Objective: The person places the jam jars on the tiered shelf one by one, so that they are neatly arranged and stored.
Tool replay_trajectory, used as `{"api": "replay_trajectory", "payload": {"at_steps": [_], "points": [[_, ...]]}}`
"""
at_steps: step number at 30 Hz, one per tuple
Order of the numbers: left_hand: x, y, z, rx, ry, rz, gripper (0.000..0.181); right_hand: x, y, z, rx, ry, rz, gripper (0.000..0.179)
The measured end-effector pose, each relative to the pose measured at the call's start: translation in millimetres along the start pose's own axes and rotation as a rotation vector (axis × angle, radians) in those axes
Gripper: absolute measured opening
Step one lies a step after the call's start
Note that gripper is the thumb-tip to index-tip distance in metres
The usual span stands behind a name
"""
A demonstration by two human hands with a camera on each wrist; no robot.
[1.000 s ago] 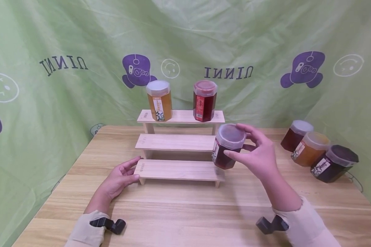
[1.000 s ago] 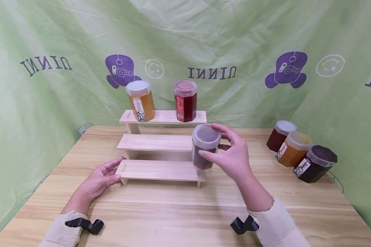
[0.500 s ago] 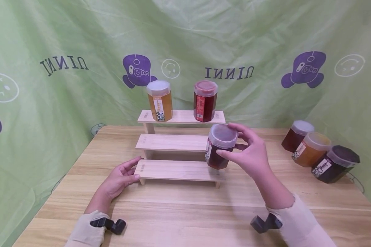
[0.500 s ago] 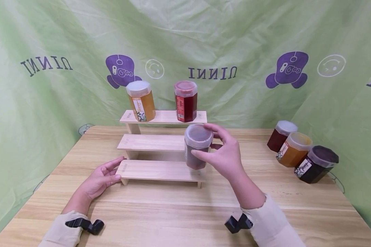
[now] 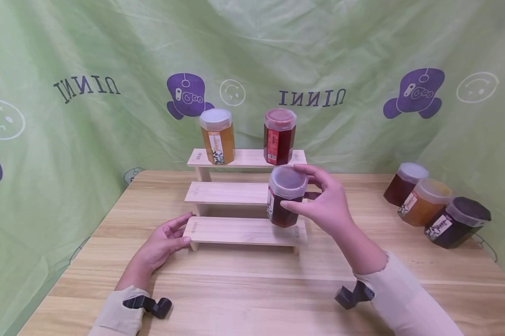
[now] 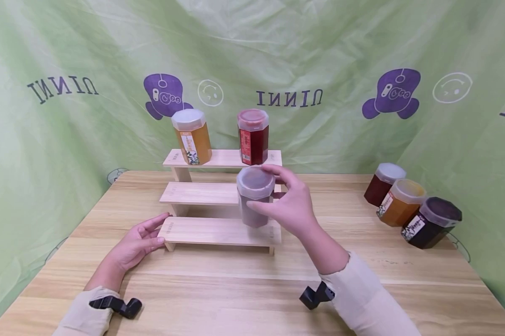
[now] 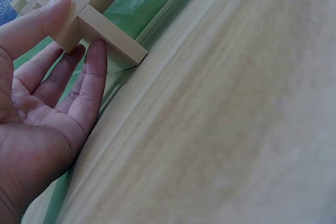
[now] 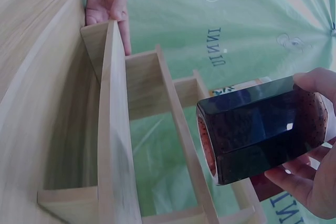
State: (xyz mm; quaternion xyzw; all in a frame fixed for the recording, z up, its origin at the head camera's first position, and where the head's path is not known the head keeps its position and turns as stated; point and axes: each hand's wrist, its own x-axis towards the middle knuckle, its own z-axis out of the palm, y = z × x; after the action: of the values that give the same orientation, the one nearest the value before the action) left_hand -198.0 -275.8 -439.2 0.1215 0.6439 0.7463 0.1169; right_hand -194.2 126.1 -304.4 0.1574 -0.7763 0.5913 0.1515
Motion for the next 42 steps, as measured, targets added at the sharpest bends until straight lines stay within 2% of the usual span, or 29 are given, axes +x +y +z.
{"api": "replay_trajectory", "payload": {"at_steps": [13,24,42], "points": [[0.1,-0.4,0.3,0.01,0.001,0.005,0.077,10.4,-9,16,0.03,-0.034,0.042,0.075],[0.1,0.4,0.6,0.007,0.005,0.001,0.078,17.4,-15,28,-0.007,-0.054,0.0,0.073],[0.2,0.7,1.3,-0.003,-0.001,0.009,0.078,30.6,-23,50,0.01,-0.069,-0.006,0.072]]}}
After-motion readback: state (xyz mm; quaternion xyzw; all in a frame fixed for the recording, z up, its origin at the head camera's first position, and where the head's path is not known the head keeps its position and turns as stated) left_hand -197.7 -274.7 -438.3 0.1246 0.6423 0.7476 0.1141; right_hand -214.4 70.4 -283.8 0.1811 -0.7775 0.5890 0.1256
